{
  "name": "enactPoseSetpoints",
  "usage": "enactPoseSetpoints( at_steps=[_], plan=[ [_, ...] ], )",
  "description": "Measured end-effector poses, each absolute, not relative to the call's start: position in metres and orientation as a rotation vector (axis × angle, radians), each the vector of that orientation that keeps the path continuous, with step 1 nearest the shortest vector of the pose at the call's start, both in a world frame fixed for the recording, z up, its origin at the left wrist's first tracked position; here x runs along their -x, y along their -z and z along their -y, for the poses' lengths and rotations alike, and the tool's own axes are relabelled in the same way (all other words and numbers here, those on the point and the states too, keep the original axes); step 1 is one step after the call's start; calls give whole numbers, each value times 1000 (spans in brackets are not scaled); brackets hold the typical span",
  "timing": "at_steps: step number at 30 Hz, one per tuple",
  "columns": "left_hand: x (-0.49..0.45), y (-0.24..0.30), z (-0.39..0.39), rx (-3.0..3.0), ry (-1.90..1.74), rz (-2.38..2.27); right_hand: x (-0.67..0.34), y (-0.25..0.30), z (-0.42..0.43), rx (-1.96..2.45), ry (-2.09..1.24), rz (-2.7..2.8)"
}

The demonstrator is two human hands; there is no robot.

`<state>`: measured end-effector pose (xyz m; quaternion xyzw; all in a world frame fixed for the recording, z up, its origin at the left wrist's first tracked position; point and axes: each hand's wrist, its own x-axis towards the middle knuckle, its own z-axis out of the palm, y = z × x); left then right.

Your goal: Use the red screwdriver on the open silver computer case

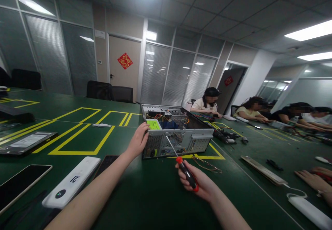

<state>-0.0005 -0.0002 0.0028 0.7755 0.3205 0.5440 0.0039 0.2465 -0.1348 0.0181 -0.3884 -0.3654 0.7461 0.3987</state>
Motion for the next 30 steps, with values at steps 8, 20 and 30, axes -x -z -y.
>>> enactPoseSetpoints(
  at_steps=[8,20,30],
  plan=[
    [-5,-9,25,-2621,-1842,-1086,-305,-9,131,1361,-1527,1356],
    [-72,26,50,-2885,-442,-1111,-300,-14,138,1321,-1530,1292],
    [-73,33,47,-2741,-436,-1150,-298,-14,139,1333,-1504,1308]
  ],
)
